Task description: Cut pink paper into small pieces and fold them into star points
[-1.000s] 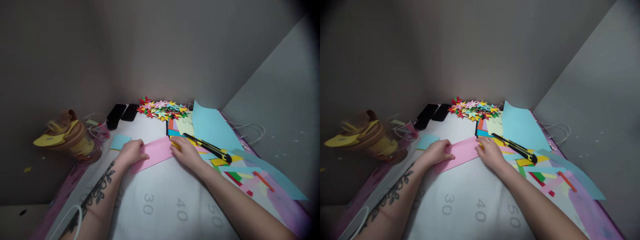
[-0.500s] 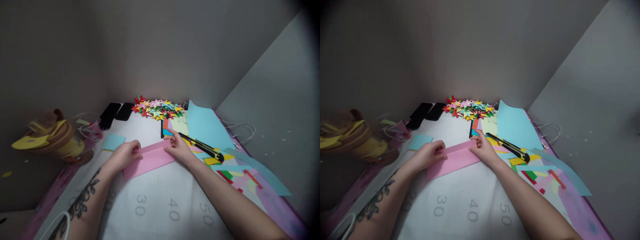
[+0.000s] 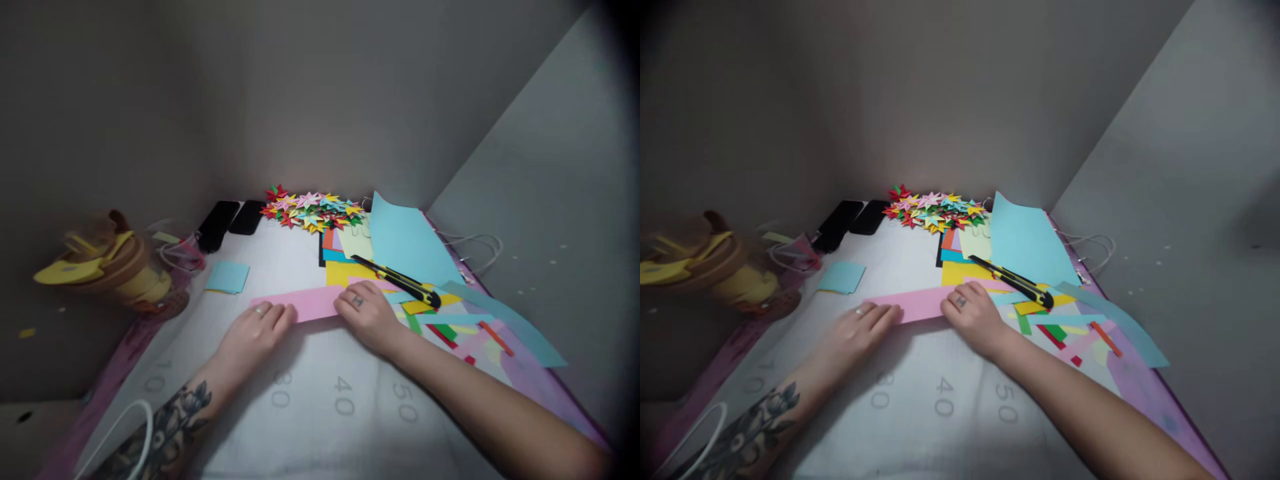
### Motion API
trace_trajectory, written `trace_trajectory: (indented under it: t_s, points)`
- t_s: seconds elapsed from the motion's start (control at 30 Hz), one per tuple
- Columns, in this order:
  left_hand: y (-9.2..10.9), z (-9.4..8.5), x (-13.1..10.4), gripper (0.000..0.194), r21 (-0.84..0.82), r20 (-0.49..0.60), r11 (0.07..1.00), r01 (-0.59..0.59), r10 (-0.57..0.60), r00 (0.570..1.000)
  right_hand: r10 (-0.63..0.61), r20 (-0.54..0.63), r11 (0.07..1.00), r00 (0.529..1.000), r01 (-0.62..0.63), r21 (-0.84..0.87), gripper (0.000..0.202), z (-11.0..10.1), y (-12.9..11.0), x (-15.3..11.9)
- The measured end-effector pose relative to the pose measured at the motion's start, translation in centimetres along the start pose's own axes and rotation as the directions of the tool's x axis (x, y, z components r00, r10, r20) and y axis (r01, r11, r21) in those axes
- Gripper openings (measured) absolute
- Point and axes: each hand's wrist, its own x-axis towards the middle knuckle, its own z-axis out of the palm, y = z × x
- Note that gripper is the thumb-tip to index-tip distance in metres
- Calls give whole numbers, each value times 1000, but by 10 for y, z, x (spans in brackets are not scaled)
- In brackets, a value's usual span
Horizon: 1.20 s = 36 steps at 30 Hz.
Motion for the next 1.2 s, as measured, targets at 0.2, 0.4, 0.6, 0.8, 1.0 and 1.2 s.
trace_trajectory:
  t_s: [0.2,0.4,0.6,0.8,1.0,1.2]
  points:
    - [21,17,-26,23,-97,189,987,130,-110,976,80,226,997,971,-75,-32,12,17,-34,-16]
    - [15,25,-36,15,-226,97,929,292,-277,956,158,306,975,939,-197,103,16,20,-43,-11]
    - [1,29,-49,19,-491,115,725,484,-496,860,388,279,780,878,-474,408,12,17,-22,-29]
    - [-14,33,-48,34,-459,212,602,653,-640,739,477,363,655,801,-599,461,20,22,-5,-23]
    - [-14,32,-38,38,-328,268,599,730,-682,680,478,425,701,769,-625,343,29,27,6,-17]
    - [-11,29,-32,39,-228,281,603,764,-711,645,471,445,739,762,-616,272,29,27,7,-16]
